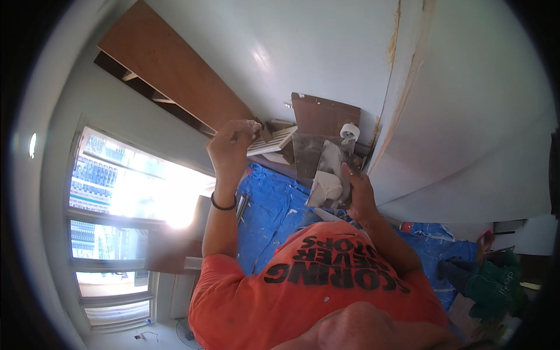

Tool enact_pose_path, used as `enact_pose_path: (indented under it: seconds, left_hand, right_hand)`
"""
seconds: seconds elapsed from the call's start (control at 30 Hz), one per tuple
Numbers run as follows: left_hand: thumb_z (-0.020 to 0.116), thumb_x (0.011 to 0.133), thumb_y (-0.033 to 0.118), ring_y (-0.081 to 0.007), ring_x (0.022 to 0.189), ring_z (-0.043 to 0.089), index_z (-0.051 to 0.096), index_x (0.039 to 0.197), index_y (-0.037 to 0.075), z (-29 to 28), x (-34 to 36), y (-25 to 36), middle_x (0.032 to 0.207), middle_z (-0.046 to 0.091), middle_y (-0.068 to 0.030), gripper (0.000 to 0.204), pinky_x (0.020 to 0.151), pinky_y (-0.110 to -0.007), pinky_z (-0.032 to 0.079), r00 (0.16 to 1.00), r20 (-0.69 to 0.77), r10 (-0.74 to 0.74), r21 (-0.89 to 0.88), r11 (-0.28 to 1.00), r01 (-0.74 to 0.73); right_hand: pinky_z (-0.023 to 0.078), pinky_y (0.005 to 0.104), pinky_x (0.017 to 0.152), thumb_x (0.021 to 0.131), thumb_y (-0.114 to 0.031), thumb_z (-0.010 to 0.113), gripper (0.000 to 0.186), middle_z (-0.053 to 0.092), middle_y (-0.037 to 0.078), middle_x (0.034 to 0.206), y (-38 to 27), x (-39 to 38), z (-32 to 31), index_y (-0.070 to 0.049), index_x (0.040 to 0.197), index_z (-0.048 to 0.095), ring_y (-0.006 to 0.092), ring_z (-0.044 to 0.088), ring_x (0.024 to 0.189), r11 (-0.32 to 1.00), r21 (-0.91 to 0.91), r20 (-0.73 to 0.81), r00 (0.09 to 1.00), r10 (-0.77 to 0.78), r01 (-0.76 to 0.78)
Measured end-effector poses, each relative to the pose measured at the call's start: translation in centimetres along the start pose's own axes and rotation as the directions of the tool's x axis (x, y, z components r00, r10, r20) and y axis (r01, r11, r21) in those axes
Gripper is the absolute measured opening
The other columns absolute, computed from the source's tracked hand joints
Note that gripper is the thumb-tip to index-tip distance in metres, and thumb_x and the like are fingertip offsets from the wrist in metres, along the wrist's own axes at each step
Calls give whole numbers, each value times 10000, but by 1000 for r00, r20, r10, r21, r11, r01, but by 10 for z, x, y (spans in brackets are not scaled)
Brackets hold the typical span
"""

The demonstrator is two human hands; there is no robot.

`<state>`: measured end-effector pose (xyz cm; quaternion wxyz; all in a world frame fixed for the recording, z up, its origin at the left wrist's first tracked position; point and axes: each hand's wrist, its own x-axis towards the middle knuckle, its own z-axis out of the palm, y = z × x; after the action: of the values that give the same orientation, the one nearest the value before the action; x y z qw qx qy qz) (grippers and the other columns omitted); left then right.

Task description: The person uses a utility knife to scrape a vertical seam on a wall, then applies plaster with a trowel and smooths it with a putty knife. The person repeatedly scoops plaster and applies it to the same area while another person works in the background.

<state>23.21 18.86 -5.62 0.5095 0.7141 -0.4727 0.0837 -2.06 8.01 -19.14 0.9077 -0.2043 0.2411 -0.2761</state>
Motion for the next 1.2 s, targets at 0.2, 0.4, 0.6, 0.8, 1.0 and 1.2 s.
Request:
enact_pose_path:
  seconds: [0.2, 0.4, 0.6, 0.8, 1.0, 1.2]
  left_hand:
    - [543, 1085, 241, -150, 821, 713, 676, 1236, -47, 39, -105, -19, 992, 759, -120, 351, 756, -288, 585, 866, 118, -486, -361, 791, 493]
    - [412, 1099, 478, -184, 1018, 696, 540, 1425, -12, 80, -151, -14, 1198, 707, -134, 602, 852, -338, 575, 766, 373, -523, -559, 533, 636]
    - [530, 1083, 291, -189, 1042, 692, 587, 1332, 25, 113, -133, -20, 1175, 709, -85, 369, 846, -337, 572, 689, 395, -607, -714, 269, 647]
    - [602, 1048, 214, -197, 1047, 697, 601, 1297, 43, 61, -103, -50, 1205, 701, -82, 302, 887, -354, 570, 655, 228, -721, -878, 139, 458]
    - [631, 1001, 84, -217, 1134, 650, 656, 1272, 44, 31, -94, -43, 1229, 683, -66, 275, 941, -390, 531, 719, 65, -692, -579, 561, 592]
    - [708, 783, 56, -273, 1201, 606, 710, 1195, 135, 17, -51, -25, 1152, 661, -59, 420, 1051, -481, 451, 875, 439, 204, 177, 935, -307]
  right_hand:
    - [628, 386, 824, 1012, -227, 654, 319, 685, 83, 1144, -16, 9, 1, -33, 1261, 606, 195, 717, 983, 998, 1, 76, 995, 58, -58]
    - [596, 386, 902, 1038, -228, 602, 346, 683, 101, 1194, -22, 14, -1, -8, 1304, 589, 216, 697, 1072, 991, -34, 105, 986, 130, -127]
    - [592, 374, 900, 1025, -213, 628, 314, 689, 80, 1182, -24, 20, -8, -31, 1280, 608, 198, 698, 1054, 975, -78, 25, 977, 210, -207]
    - [595, 370, 904, 1025, -213, 634, 298, 693, 68, 1173, -27, 15, 23, -34, 1262, 616, 195, 698, 1060, 999, -2, -77, 997, 32, -32]
    - [601, 369, 891, 1026, -220, 632, 299, 695, 77, 1162, -38, 46, 27, -35, 1261, 615, 193, 708, 1039, 995, -8, -133, 986, -95, 95]
    - [605, 350, 857, 995, -222, 683, 323, 698, 57, 1144, -45, 59, 26, -37, 1253, 623, 167, 700, 1030, 980, -182, -139, 984, -111, 85]
